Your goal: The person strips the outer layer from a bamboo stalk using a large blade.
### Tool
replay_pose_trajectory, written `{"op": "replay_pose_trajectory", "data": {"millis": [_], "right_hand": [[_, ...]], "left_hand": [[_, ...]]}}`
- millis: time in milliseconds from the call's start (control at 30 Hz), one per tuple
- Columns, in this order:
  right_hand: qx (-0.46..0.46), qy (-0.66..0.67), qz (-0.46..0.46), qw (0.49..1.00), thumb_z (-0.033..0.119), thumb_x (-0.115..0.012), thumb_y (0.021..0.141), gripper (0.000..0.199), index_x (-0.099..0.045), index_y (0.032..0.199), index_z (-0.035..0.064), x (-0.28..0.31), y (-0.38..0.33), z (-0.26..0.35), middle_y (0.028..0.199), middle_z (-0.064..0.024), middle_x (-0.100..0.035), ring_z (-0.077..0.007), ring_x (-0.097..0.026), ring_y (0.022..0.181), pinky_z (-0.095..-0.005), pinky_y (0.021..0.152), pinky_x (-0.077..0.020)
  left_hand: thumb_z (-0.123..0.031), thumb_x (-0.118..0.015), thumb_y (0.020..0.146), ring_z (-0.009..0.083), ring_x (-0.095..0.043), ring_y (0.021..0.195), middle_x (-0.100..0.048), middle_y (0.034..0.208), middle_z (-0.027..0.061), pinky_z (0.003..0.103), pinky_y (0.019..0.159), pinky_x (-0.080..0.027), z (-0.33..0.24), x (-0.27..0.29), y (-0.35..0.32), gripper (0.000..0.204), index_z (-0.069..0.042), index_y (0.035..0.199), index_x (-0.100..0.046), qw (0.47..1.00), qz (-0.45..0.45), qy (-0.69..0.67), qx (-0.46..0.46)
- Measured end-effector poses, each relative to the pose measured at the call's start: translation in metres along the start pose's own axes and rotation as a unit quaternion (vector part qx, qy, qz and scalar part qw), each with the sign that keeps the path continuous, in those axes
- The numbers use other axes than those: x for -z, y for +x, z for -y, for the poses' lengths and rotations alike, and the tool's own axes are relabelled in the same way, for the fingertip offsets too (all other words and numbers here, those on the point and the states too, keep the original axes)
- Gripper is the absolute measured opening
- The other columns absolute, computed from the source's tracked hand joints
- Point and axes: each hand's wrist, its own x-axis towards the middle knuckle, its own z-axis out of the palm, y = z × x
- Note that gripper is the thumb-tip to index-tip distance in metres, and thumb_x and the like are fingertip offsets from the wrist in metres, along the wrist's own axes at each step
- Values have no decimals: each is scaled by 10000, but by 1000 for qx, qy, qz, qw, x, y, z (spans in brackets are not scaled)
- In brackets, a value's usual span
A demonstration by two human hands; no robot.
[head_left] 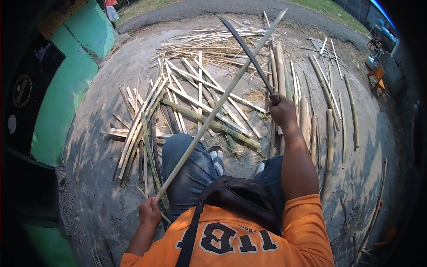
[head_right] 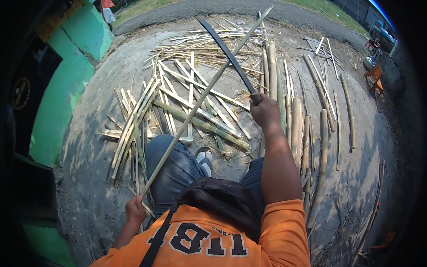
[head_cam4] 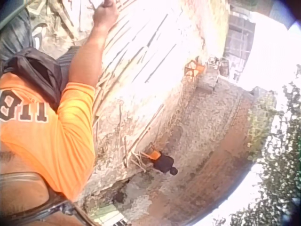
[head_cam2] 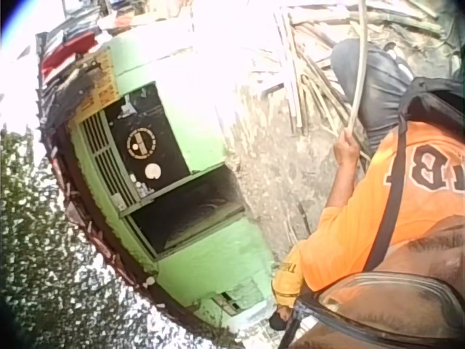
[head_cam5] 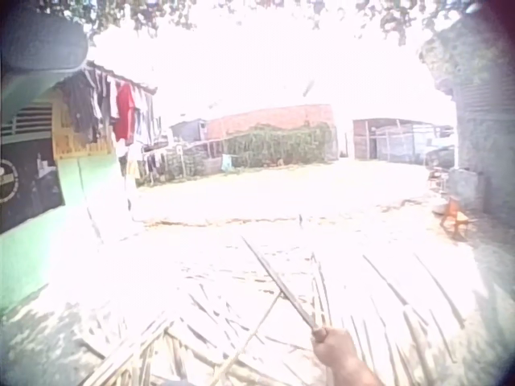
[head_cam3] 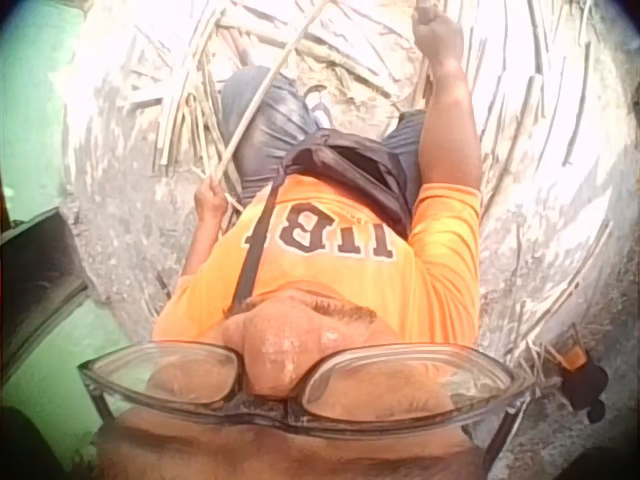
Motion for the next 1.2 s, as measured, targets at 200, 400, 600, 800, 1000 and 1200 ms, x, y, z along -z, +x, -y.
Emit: {"op": "replay_pose_trajectory", "data": {"millis": [200,400,600,800,1000,1200], "right_hand": [[67,46,37,996,365,-702,970,253,-752,925,121,2,-16,21,836,-218,-722,-465,-698,826,-545,722,-560],[272,-18,104,956,239,-762,807,139,-701,792,115,-9,-36,56,732,-154,-689,-403,-703,736,-536,700,-552],[256,-20,69,964,229,-720,858,157,-668,777,104,-12,-24,44,695,-178,-653,-434,-666,718,-545,713,-535],[9,44,20,999,324,-704,955,213,-774,983,125,-3,-6,10,873,-208,-744,-435,-714,836,-518,749,-561],[108,68,23,992,293,-699,946,194,-727,895,107,-4,-19,24,852,-213,-725,-453,-703,830,-537,735,-557],[263,-25,102,959,250,-740,850,124,-714,817,133,-7,-27,49,763,-163,-709,-408,-701,753,-524,722,-557]], "left_hand": [[-365,-444,1102,534,-626,762,-609,725,273,558,621,-456,7,-10,-1,498,-1,813,-622,1000,-4,-27,-16],[-338,-446,1104,514,-626,722,-595,700,259,536,599,-442,-1,-7,-1,482,0,802,-610,998,21,-51,15],[-345,-452,1101,514,-627,721,-596,699,256,545,605,-444,4,-8,-1,485,-2,798,-609,999,5,-37,3],[-358,-442,1102,524,-626,738,-602,720,267,549,613,-446,1,-5,-1,499,-5,789,-604,999,11,-36,8],[-349,-443,1102,529,-617,722,-578,693,266,552,604,-437,9,-15,-1,497,3,776,-578,999,7,-52,-7],[-332,-443,1101,515,-614,684,-559,662,256,535,585,-429,12,-18,-2,492,6,767,-569,999,-3,-50,-19]]}}
